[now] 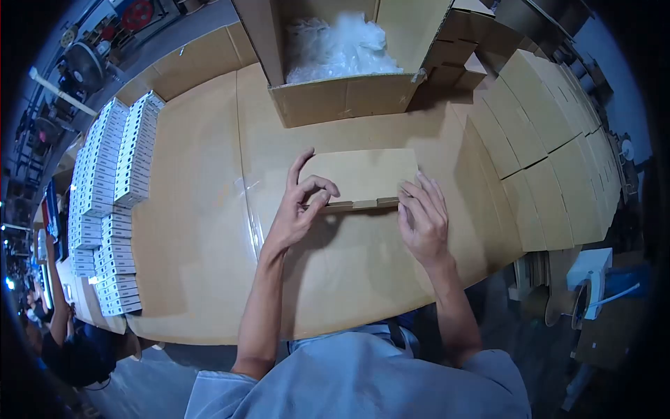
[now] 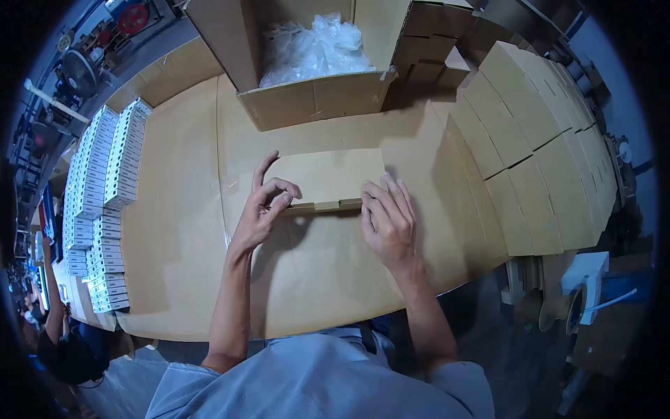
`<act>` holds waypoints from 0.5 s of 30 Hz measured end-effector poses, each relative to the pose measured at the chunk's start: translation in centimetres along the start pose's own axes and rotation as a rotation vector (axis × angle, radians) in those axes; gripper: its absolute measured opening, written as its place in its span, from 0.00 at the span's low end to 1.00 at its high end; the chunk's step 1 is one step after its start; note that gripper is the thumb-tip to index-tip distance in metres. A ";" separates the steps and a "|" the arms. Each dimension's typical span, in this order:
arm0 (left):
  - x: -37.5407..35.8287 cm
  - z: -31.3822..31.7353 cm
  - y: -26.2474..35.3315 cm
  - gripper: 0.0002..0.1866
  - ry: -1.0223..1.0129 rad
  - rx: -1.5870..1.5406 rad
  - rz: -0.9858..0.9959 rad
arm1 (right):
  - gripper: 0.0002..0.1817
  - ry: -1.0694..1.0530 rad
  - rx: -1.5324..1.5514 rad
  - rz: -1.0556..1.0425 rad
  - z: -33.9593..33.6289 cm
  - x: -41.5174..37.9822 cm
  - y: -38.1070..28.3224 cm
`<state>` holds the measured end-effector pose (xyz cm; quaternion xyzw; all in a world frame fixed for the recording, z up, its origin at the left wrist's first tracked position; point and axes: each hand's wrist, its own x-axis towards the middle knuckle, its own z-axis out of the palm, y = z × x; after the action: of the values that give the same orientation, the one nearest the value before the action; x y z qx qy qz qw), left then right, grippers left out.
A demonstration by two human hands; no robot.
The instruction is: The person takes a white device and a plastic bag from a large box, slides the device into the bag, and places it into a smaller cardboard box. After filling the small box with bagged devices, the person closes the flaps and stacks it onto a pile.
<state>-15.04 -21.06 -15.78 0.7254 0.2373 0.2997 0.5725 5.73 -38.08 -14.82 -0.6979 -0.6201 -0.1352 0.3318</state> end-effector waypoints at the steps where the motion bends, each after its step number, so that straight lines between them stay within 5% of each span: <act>1: -0.3 0.2 0.8 0.05 0.019 0.037 -0.030 | 0.11 -0.014 0.015 0.009 0.4 -0.6 0.5; 6: -3.3 4.0 2.0 0.06 0.315 0.672 0.089 | 0.13 0.028 0.235 0.176 1.5 -1.7 -1.7; 15: -3.3 8.3 1.3 0.07 0.558 0.550 0.195 | 0.04 0.168 0.346 0.328 3.7 -0.8 -3.2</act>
<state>-11.54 -29.36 -16.46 0.7615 0.3849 0.4632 0.2394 1.70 -36.32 -17.04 -0.7082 -0.4829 -0.0289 0.5142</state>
